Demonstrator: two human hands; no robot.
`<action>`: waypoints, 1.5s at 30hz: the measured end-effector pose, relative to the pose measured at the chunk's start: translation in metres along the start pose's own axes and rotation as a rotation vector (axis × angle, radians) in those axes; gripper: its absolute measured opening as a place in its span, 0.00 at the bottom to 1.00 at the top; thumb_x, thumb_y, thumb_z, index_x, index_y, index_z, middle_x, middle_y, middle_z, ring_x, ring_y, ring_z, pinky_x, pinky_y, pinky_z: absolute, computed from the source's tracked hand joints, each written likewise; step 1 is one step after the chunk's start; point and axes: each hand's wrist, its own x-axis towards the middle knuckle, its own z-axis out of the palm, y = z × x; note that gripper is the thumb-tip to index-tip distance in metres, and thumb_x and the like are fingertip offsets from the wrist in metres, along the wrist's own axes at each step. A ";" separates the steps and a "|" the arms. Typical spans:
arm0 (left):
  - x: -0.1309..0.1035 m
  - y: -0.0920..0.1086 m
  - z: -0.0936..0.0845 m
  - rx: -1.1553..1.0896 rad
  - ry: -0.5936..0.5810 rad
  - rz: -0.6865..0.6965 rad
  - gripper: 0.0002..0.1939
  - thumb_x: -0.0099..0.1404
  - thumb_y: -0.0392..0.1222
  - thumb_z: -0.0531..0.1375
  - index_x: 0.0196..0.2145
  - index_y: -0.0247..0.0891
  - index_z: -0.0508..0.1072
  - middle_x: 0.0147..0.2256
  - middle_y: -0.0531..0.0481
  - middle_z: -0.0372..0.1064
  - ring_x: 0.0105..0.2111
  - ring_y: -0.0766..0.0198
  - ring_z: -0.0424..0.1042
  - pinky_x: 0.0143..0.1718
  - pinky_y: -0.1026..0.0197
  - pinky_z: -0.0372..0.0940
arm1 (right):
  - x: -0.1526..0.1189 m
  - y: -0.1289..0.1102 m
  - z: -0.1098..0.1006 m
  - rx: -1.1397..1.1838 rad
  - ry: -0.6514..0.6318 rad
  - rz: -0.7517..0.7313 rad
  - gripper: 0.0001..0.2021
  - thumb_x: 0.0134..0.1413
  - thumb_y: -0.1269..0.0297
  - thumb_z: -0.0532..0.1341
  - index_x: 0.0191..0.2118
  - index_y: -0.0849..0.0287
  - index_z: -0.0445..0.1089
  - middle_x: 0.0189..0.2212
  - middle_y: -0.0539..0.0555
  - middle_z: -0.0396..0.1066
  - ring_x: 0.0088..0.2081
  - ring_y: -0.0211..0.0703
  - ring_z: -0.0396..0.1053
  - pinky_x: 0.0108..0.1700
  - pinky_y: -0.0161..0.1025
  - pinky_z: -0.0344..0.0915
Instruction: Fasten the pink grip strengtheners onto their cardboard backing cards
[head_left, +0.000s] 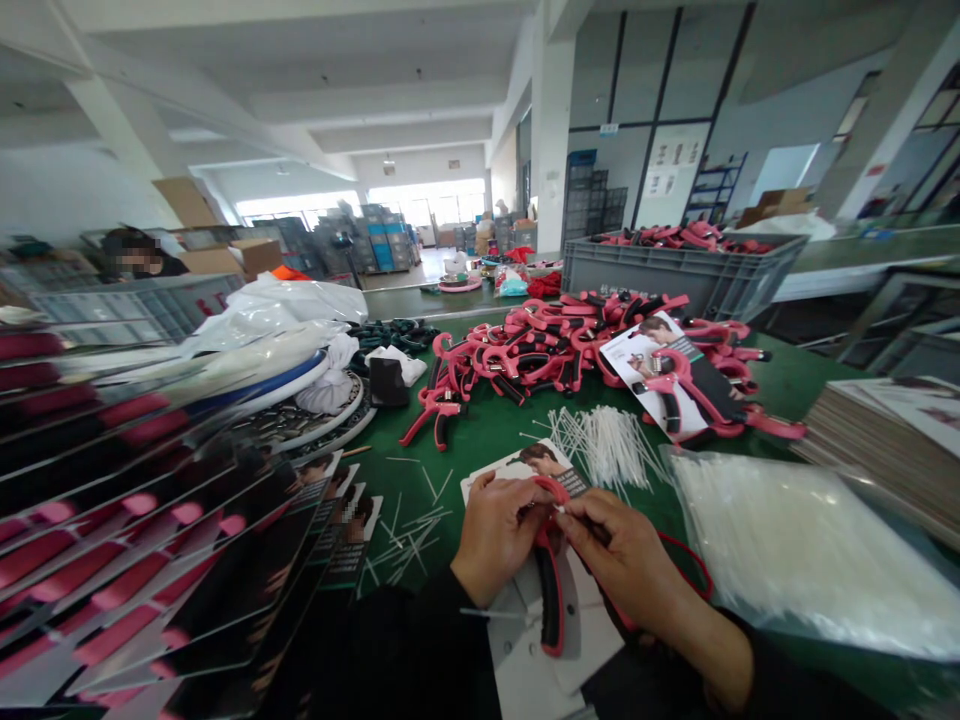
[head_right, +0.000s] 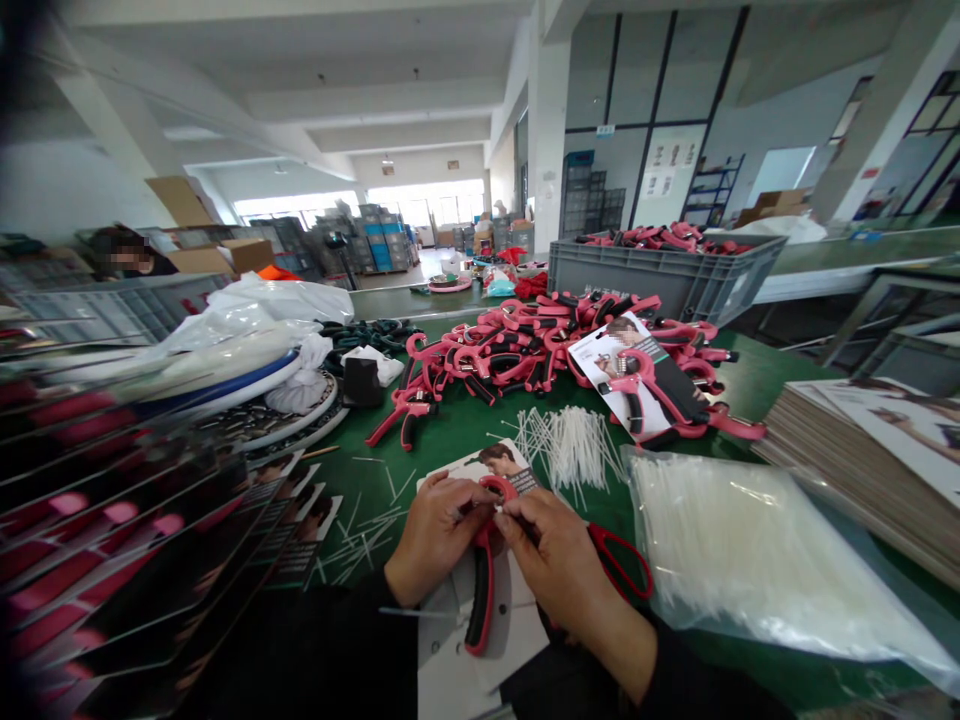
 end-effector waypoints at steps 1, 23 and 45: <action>0.000 0.000 0.000 0.003 -0.001 -0.002 0.07 0.62 0.37 0.57 0.31 0.44 0.75 0.31 0.54 0.76 0.36 0.62 0.72 0.49 0.53 0.54 | 0.000 0.000 0.000 0.007 -0.001 0.001 0.11 0.59 0.63 0.53 0.29 0.57 0.68 0.25 0.51 0.65 0.29 0.40 0.65 0.32 0.36 0.62; -0.003 -0.002 0.002 -0.021 -0.012 0.073 0.09 0.59 0.33 0.56 0.33 0.42 0.75 0.32 0.53 0.76 0.34 0.62 0.72 0.49 0.51 0.54 | 0.015 0.001 -0.005 0.074 -0.190 0.122 0.13 0.53 0.64 0.54 0.20 0.59 0.65 0.17 0.46 0.62 0.23 0.36 0.61 0.26 0.32 0.57; -0.015 0.014 -0.008 -0.004 0.247 0.319 0.05 0.61 0.37 0.57 0.28 0.37 0.72 0.32 0.48 0.66 0.36 0.61 0.66 0.38 0.58 0.59 | 0.004 0.007 0.005 0.127 -0.039 -0.131 0.09 0.49 0.74 0.55 0.31 0.57 0.72 0.30 0.53 0.69 0.35 0.40 0.68 0.38 0.37 0.65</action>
